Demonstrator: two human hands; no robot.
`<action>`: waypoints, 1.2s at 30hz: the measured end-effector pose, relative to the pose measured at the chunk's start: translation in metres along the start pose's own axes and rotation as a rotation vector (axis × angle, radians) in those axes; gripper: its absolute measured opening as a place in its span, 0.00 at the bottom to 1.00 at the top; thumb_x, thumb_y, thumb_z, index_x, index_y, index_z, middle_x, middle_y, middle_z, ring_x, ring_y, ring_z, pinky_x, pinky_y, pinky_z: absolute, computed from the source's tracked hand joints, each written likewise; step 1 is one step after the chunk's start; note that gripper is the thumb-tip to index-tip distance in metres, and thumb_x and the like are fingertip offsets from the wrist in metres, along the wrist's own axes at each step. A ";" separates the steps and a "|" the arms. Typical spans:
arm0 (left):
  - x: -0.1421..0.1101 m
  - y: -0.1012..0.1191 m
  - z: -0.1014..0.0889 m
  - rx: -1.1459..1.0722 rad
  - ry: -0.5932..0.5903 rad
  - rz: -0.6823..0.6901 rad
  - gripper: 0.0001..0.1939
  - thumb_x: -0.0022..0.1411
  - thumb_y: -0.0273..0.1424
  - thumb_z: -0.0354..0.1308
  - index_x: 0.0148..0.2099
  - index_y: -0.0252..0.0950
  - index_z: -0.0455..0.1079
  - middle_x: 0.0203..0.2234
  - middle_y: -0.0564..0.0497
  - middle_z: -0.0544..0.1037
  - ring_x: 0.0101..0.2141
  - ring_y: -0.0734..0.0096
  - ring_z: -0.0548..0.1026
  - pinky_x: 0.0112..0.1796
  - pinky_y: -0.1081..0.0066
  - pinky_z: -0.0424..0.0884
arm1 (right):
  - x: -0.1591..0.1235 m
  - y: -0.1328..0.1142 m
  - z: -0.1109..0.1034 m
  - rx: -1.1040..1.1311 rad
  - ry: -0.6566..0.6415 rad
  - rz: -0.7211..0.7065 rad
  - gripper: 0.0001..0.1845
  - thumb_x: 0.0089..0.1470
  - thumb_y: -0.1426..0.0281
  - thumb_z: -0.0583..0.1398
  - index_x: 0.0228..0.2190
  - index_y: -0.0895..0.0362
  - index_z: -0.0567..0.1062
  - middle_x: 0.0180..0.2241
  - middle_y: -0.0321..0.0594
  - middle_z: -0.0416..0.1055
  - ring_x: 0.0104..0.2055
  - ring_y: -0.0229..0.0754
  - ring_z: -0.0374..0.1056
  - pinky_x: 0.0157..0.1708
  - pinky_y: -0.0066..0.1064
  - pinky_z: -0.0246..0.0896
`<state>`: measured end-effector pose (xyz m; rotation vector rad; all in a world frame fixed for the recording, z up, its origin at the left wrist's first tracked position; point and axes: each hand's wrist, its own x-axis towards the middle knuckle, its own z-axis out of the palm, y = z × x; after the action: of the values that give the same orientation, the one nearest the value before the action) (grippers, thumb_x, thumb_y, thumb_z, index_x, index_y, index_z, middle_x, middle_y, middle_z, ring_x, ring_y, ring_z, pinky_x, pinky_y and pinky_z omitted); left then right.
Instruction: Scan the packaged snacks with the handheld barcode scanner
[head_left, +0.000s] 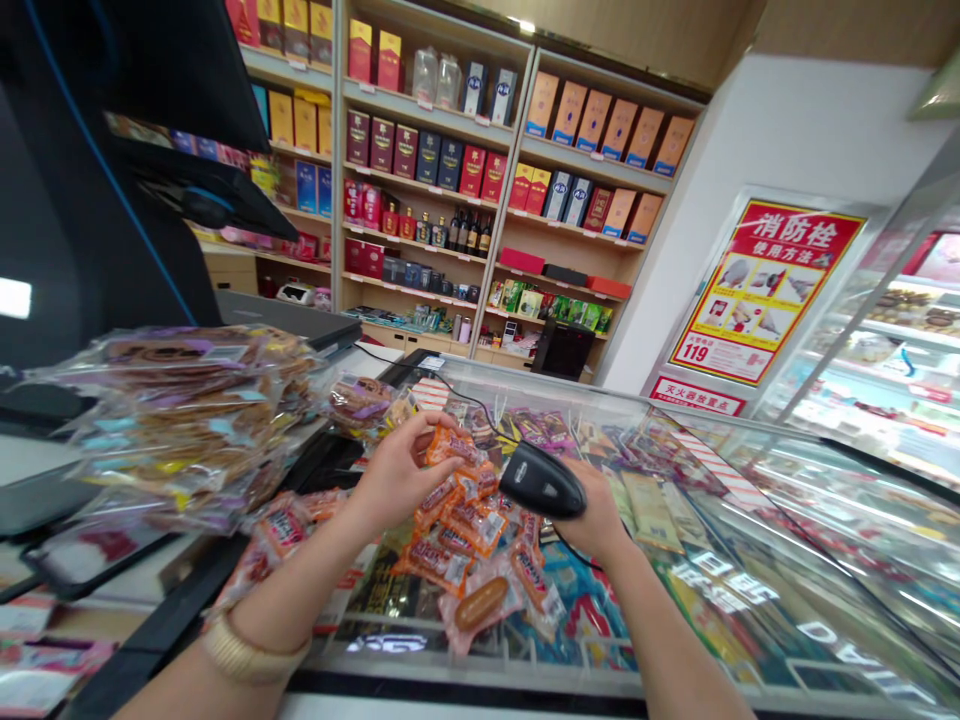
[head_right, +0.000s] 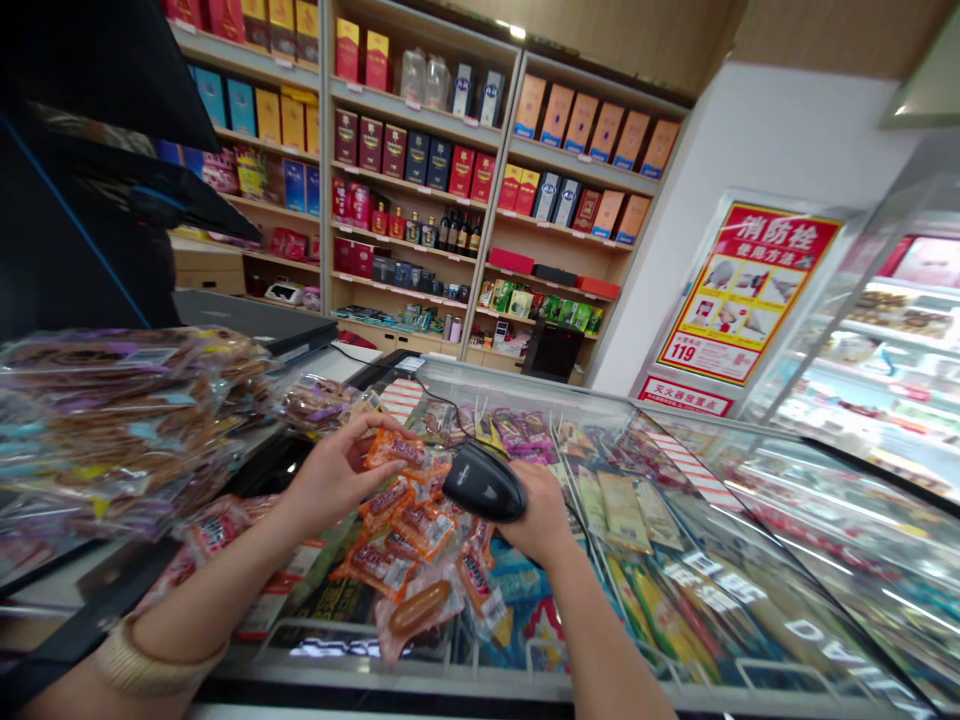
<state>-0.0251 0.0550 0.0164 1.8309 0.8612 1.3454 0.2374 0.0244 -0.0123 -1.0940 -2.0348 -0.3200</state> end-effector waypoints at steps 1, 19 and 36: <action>-0.001 -0.003 0.003 0.044 -0.025 -0.013 0.16 0.53 0.33 0.59 0.44 0.37 0.66 0.40 0.47 0.78 0.39 0.63 0.78 0.43 0.62 0.74 | 0.000 0.000 0.000 -0.001 0.008 -0.003 0.10 0.47 0.62 0.60 0.31 0.53 0.75 0.29 0.42 0.75 0.33 0.47 0.72 0.35 0.37 0.68; -0.078 0.004 -0.077 0.977 0.093 0.049 0.31 0.56 0.48 0.54 0.60 0.42 0.66 0.56 0.43 0.70 0.53 0.49 0.71 0.53 0.55 0.67 | 0.000 0.006 0.004 -0.015 0.055 -0.005 0.11 0.48 0.60 0.59 0.30 0.54 0.74 0.29 0.42 0.75 0.30 0.46 0.71 0.31 0.35 0.65; -0.105 -0.060 -0.067 1.138 0.017 0.267 0.20 0.60 0.25 0.48 0.52 0.39 0.73 0.59 0.41 0.67 0.61 0.49 0.60 0.55 0.50 0.67 | -0.003 0.010 0.006 -0.019 0.080 -0.035 0.11 0.47 0.62 0.60 0.33 0.54 0.74 0.31 0.42 0.76 0.32 0.46 0.72 0.33 0.36 0.67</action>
<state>-0.1210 0.0100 -0.0723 2.8490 1.6438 1.0642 0.2429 0.0322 -0.0198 -1.0413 -1.9854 -0.3963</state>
